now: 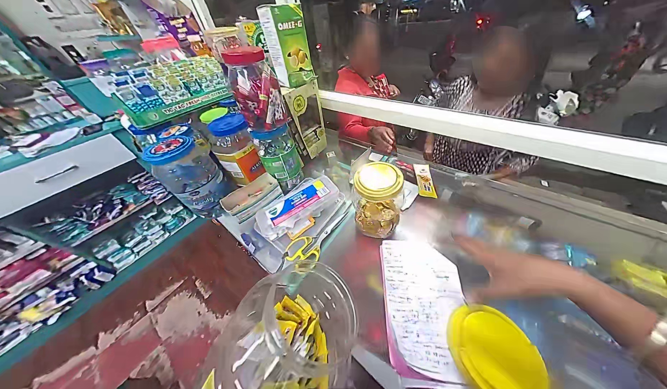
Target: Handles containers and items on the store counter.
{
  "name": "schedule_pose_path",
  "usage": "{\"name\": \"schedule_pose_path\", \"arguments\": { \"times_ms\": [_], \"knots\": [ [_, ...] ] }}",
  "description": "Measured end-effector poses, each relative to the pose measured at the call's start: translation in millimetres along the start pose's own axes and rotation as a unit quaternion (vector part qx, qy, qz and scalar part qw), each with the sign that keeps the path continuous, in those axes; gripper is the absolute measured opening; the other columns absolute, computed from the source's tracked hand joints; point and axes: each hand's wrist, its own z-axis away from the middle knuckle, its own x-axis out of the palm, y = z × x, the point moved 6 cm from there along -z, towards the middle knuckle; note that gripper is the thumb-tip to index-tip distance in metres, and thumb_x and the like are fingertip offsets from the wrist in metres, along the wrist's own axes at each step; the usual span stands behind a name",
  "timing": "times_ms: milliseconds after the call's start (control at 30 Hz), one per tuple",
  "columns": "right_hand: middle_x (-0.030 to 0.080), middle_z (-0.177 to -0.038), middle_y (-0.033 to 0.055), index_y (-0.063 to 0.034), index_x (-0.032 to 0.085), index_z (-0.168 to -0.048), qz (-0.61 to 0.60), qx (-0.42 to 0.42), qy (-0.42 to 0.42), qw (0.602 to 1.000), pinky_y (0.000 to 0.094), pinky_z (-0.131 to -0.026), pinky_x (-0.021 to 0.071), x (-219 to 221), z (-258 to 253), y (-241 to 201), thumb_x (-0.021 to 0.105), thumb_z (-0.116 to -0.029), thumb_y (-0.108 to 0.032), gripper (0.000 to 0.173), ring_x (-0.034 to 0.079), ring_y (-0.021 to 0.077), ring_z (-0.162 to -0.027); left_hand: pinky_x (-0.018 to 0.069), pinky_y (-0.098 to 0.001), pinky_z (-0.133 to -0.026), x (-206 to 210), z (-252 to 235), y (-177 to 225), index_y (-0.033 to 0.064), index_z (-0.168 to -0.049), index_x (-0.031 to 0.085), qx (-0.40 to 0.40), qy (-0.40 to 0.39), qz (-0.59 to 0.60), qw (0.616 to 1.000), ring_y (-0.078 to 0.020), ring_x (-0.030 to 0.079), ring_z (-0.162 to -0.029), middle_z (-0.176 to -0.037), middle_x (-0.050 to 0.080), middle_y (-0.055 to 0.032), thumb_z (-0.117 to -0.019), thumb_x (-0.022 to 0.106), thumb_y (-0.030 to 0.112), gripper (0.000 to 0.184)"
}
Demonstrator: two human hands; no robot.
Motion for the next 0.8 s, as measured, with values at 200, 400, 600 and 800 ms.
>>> {"name": "schedule_pose_path", "arguments": {
  "times_ms": [200,400,600,800],
  "knots": [
    [0.02,-0.161,0.0338,-0.0286,0.026,-0.163,0.108,0.205,-0.115,0.966,0.0736,-0.098,0.043,100.3,63.1,-24.5,0.098,-0.0648,-0.034,0.122,0.027,0.06,-0.144,0.0576,-0.0445,-0.095,-27.8,-49.7,30.8,0.0183,-0.123,0.071,-0.117,-0.016,0.0,0.993,-0.0196,0.07,-0.113,-0.119,0.074,-0.0049,-0.0844,0.071,0.053,0.052],
    [0.047,-0.149,0.0121,-0.0243,0.032,-0.16,-0.169,-0.016,0.184,0.968,0.0404,-0.083,0.0646,72.7,24.6,-139.8,0.092,-0.0598,-0.048,0.119,0.063,0.0218,-0.122,0.0584,-0.0332,-0.092,-15.7,-91.4,63.3,0.0242,-0.109,0.077,-0.162,-0.09,-0.068,0.98,-0.0098,0.072,-0.102,-0.107,0.077,0.0029,-0.0853,0.072,0.054,0.038],
    [0.051,-0.147,0.0056,-0.0185,0.016,-0.161,-0.433,-0.063,0.045,0.898,0.0348,-0.098,0.0571,125.7,-42.3,-213.9,0.087,-0.0728,-0.041,0.116,0.062,0.0142,-0.123,0.0598,-0.0209,-0.08,-27.9,-111.9,94.1,0.0329,-0.099,0.079,-0.105,-0.086,-0.181,0.974,0.0017,0.072,-0.088,-0.095,0.078,0.0108,-0.0824,0.074,0.054,0.027],
    [0.052,-0.145,0.0075,-0.0213,0.021,-0.16,-0.389,-0.08,0.016,0.918,0.035,-0.092,0.0612,138.6,-61.9,-247.6,0.09,-0.0686,-0.025,0.114,0.064,0.015,-0.12,0.0579,-0.0152,-0.075,-18.2,-110.5,130.5,0.0339,-0.092,0.078,-0.09,-0.085,-0.226,0.966,0.0056,0.071,-0.083,-0.089,0.077,0.014,-0.0859,0.071,0.05,0.018]
  ]
}}
